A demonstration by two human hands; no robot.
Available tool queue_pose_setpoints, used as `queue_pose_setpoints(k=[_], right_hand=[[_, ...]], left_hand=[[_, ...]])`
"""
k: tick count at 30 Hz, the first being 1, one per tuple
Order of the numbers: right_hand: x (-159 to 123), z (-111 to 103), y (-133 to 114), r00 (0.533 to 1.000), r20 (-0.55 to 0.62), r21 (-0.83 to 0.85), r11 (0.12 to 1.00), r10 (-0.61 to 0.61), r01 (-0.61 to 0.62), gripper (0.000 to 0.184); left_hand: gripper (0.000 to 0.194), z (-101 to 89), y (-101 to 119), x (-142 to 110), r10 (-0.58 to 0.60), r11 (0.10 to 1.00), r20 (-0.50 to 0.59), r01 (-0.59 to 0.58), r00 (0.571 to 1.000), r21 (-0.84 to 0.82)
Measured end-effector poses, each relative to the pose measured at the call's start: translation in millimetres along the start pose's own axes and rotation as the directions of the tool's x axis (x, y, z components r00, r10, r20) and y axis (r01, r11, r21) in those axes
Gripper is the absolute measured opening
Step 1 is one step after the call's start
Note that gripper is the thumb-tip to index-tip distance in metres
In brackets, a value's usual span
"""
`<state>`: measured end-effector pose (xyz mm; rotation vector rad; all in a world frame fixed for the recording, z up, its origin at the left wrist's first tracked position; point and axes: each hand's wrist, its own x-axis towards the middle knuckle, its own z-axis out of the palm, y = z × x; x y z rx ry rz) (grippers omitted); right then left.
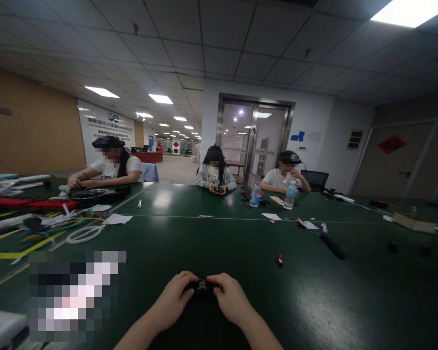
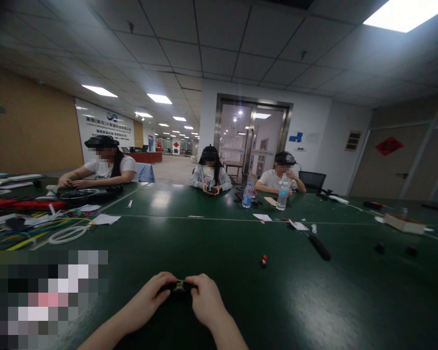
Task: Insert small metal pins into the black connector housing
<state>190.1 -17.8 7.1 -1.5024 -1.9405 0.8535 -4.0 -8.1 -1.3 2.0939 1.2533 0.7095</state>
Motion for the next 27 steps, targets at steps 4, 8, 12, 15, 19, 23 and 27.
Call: queue_pose_setpoints(k=[4,8,12,15,19,23,27], right_hand=[[1,2,2,0.999,-0.036,0.011,1.0,0.007,-0.007,0.036],[0,2,0,0.999,-0.039,0.017,1.0,0.009,-0.009,0.035],[-2,0,-4,0.999,-0.019,0.026,0.999,0.046,-0.045,0.034],[-3,-2,-6,0.998,-0.017,0.027,0.998,0.059,-0.058,0.034],[-3,-2,-8,0.998,-0.016,0.024,0.998,0.062,-0.062,0.035],[-4,-3,-10,0.998,-0.011,0.016,0.998,0.068,-0.068,0.036],[-4,-4,-10,0.997,-0.006,0.012,0.997,0.074,-0.074,0.035]], left_hand=[[0.026,1.3,-1,1,0.022,1.0,-0.009,-0.022,1.0,0.017],[0.025,3.3,-4,2,0.03,0.999,-0.023,-0.029,0.999,0.026],[0.025,3.8,-5,2,0.014,1.0,-0.018,-0.014,1.0,0.02],[0.025,2.6,-4,1,0.012,1.0,-0.018,-0.011,1.0,0.026],[0.025,0.8,-2,0,0.012,1.0,-0.012,-0.012,1.0,0.011],[0.026,1.3,-6,1,0.013,1.0,-0.007,-0.013,1.0,0.003],[0.027,3.0,-10,2,0.011,1.0,-0.009,-0.011,1.0,-0.003]])
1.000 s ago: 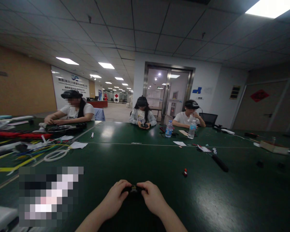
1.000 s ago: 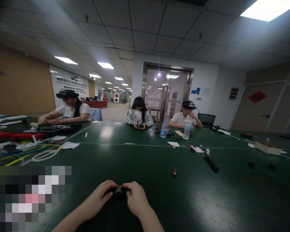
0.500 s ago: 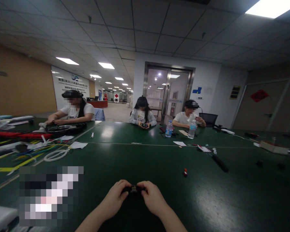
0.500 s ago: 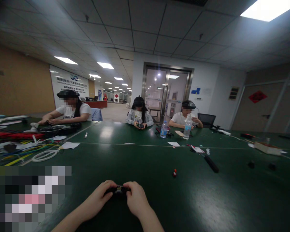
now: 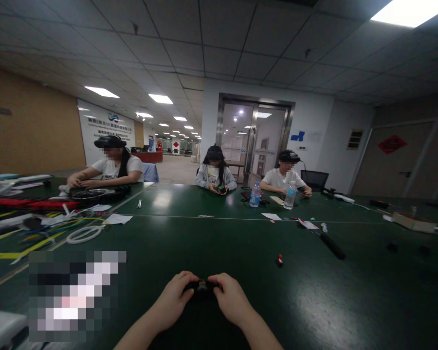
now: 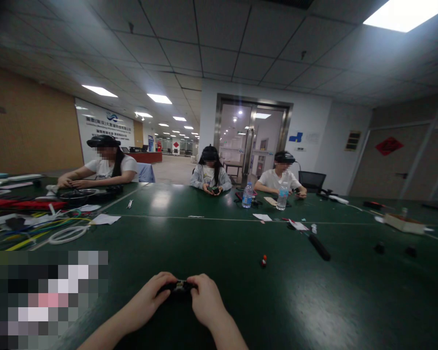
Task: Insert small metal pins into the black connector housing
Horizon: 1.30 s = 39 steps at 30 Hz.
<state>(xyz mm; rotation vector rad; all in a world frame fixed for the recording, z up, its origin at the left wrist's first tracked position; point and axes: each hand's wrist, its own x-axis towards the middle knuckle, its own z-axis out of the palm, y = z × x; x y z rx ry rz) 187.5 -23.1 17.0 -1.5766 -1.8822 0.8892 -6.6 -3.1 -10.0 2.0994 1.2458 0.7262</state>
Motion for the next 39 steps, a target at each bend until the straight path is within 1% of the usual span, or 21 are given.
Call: queue_pose_setpoints(k=[6,10,12,16,20,25,33,35,39], right_hand=[[3,3,5,0.999,-0.014,-0.016,0.999,-0.04,0.039,0.035],[5,5,8,0.998,-0.021,-0.022,0.998,-0.06,0.06,0.035],[5,5,8,0.998,-0.019,-0.023,0.998,-0.054,0.054,0.035],[3,3,6,0.999,-0.012,-0.015,0.999,-0.039,0.039,0.035],[3,2,5,1.0,-0.008,-0.005,1.0,-0.013,0.013,0.035],[4,4,7,0.999,-0.018,-0.004,0.999,-0.034,0.034,0.034],[2,3,5,1.0,-0.019,0.016,1.0,-0.014,0.015,0.035],[2,4,5,0.998,-0.038,0.017,0.999,-0.039,0.04,0.035],[2,5,3,0.987,-0.115,0.003,0.994,-0.112,0.113,0.032]], left_hand=[[0.025,-1.0,7,-1,0.002,1.0,-0.008,-0.002,1.0,0.022],[0.029,-1.2,10,-2,-0.046,0.999,-0.017,0.046,0.999,0.018],[0.034,-1.1,10,-2,-0.055,0.998,-0.022,0.055,0.998,0.003],[0.038,-1.5,6,-1,-0.026,1.0,0.001,0.026,1.0,0.004],[0.038,-2.2,5,0,-0.039,0.999,0.016,0.039,0.999,0.019],[0.037,-2.1,4,-1,-0.046,0.999,0.018,0.046,0.999,0.006],[0.035,-0.3,0,-1,-0.036,0.999,-0.003,0.036,0.999,-0.015],[0.035,0.0,2,-1,-0.029,1.0,-0.006,0.029,1.0,-0.001],[0.037,0.9,3,1,-0.018,1.0,-0.017,0.019,1.0,0.02]])
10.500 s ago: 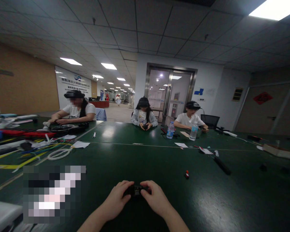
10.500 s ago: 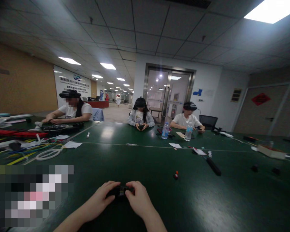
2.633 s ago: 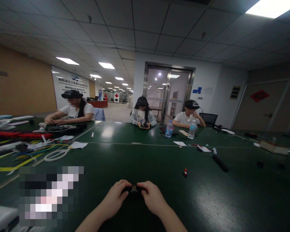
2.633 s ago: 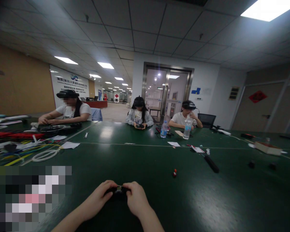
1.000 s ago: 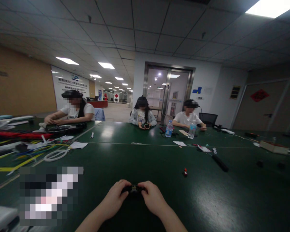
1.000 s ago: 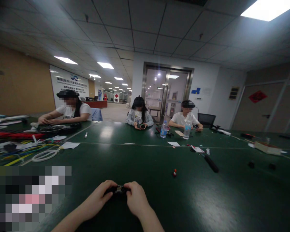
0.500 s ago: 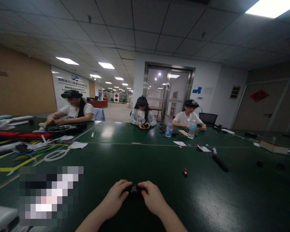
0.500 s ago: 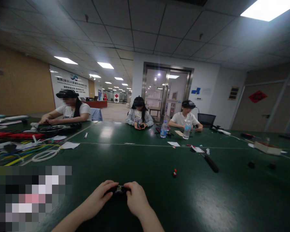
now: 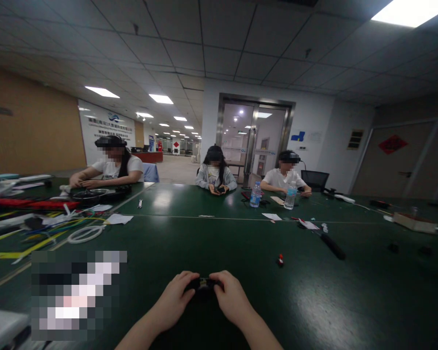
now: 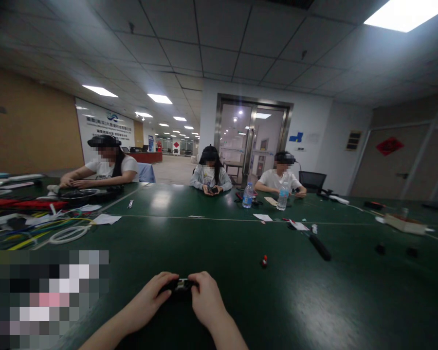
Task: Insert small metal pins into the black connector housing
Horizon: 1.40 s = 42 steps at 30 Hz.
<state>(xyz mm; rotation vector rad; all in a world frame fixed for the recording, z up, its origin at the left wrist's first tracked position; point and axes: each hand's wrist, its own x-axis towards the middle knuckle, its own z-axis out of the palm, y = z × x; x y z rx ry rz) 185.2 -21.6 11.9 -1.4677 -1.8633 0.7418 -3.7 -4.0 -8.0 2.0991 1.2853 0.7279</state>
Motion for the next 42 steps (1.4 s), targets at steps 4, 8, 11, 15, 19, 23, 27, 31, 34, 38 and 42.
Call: queue_pose_setpoints(k=[4,8,11,15,19,23,27,31,34,38,42], right_hand=[[-2,-2,-5,1.0,-0.021,0.02,1.0,-0.01,0.011,0.033],[-4,-2,-8,0.999,-0.01,0.064,0.997,-0.052,0.053,0.037],[-4,0,-8,0.993,0.037,0.063,0.992,-0.112,0.109,0.037],[-4,3,-9,0.994,0.085,0.056,0.996,-0.067,0.063,0.035],[-3,3,-9,0.995,0.091,0.05,0.998,-0.033,0.028,0.034],[-3,4,-8,0.995,0.094,0.043,0.999,-0.024,0.02,0.035],[-1,5,-7,0.995,0.09,0.03,0.998,-0.053,0.051,0.034],[0,4,-7,0.993,0.085,0.024,0.996,-0.082,0.081,0.032],[-2,3,-8,0.992,0.096,0.031,0.997,-0.08,0.077,0.032],[-4,3,-9,0.992,0.095,0.047,0.996,-0.081,0.077,0.031],[-3,4,-10,0.993,0.088,0.07,0.995,-0.076,0.07,0.032]], left_hand=[[0.038,0.9,-1,0,-0.003,1.0,-0.004,0.003,1.0,0.0],[0.038,0.9,0,0,-0.006,1.0,-0.003,0.006,1.0,0.012],[0.038,0.1,1,0,0.002,1.0,0.003,-0.002,1.0,0.005],[0.039,-1.2,3,-1,0.001,1.0,0.012,-0.001,1.0,-0.001],[0.04,-3.4,7,-3,-0.019,1.0,0.021,0.019,1.0,0.002],[0.042,-4.6,9,-4,-0.027,1.0,0.026,0.027,0.999,-0.001],[0.042,-2.3,7,-2,-0.018,1.0,0.02,0.018,1.0,0.014],[0.042,-1.3,6,-1,-0.009,1.0,0.017,0.009,1.0,0.018],[0.041,-2.3,9,-2,-0.015,1.0,0.023,0.015,1.0,0.014],[0.042,-3.4,10,-3,-0.019,1.0,0.026,0.019,0.999,0.01],[0.041,-3.6,10,-3,-0.017,1.0,0.022,0.016,1.0,0.015]])
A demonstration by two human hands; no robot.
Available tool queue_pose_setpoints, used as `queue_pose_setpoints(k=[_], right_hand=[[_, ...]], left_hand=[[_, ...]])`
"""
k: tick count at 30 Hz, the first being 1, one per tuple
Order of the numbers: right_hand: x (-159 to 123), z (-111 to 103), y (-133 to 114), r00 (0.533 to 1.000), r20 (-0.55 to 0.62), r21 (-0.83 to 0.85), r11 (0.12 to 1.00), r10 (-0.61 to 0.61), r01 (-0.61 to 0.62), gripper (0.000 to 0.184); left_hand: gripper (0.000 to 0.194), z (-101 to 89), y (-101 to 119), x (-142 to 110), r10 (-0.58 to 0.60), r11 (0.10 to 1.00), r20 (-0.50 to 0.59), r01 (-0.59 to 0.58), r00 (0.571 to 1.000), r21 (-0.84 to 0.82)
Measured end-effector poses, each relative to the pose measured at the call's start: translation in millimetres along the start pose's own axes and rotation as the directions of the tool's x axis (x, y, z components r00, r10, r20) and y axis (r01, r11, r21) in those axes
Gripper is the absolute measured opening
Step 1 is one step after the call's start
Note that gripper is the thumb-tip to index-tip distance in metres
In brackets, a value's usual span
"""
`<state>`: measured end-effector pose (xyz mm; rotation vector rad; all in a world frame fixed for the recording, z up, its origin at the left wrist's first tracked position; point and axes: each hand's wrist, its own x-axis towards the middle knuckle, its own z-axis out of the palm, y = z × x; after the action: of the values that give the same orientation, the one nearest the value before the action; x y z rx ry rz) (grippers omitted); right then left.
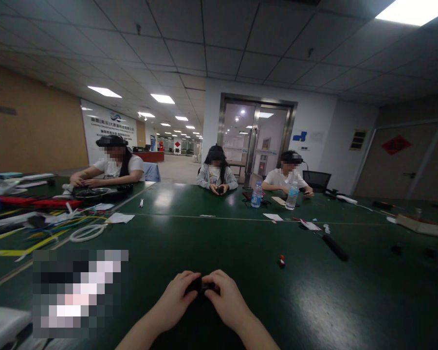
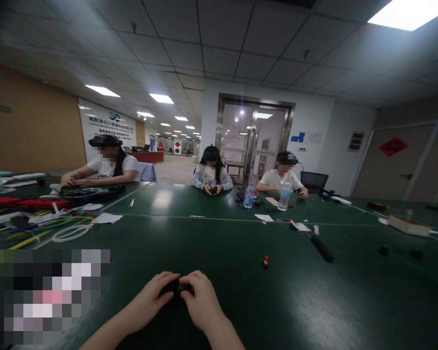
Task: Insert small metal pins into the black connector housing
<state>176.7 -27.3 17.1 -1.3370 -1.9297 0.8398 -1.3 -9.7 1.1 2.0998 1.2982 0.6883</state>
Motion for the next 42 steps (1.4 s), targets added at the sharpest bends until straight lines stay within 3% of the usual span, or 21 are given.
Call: queue_pose_setpoints(k=[9,13,19,26,31,42], right_hand=[[1,-6,-5,0.989,-0.137,0.132,0.991,0.051,-0.033,0.028],[3,-9,-2,0.974,-0.182,0.237,0.968,0.134,-0.089,0.03],[9,-10,7,0.952,-0.278,0.392,0.92,0.131,-0.012,0.032],[11,-14,6,0.931,-0.283,0.522,0.851,0.231,-0.053,0.037],[10,-16,3,0.898,-0.267,0.569,0.809,0.35,-0.146,0.037],[16,-10,25,0.879,-0.226,0.741,0.66,0.419,-0.124,0.044]], left_hand=[[0.039,0.0,-1,0,0.021,1.0,-0.004,-0.021,1.0,0.005],[0.041,0.5,-3,0,0.014,1.0,-0.01,-0.013,1.0,0.011],[0.042,5.3,-13,1,0.014,1.0,-0.032,-0.014,0.999,0.012],[0.041,6.2,-18,2,-0.008,1.0,-0.022,0.007,1.0,-0.021],[0.041,3.9,-16,2,-0.019,0.999,-0.012,0.018,1.0,-0.039],[0.04,0.5,-6,1,-0.046,0.998,-0.006,0.046,0.999,-0.052]])
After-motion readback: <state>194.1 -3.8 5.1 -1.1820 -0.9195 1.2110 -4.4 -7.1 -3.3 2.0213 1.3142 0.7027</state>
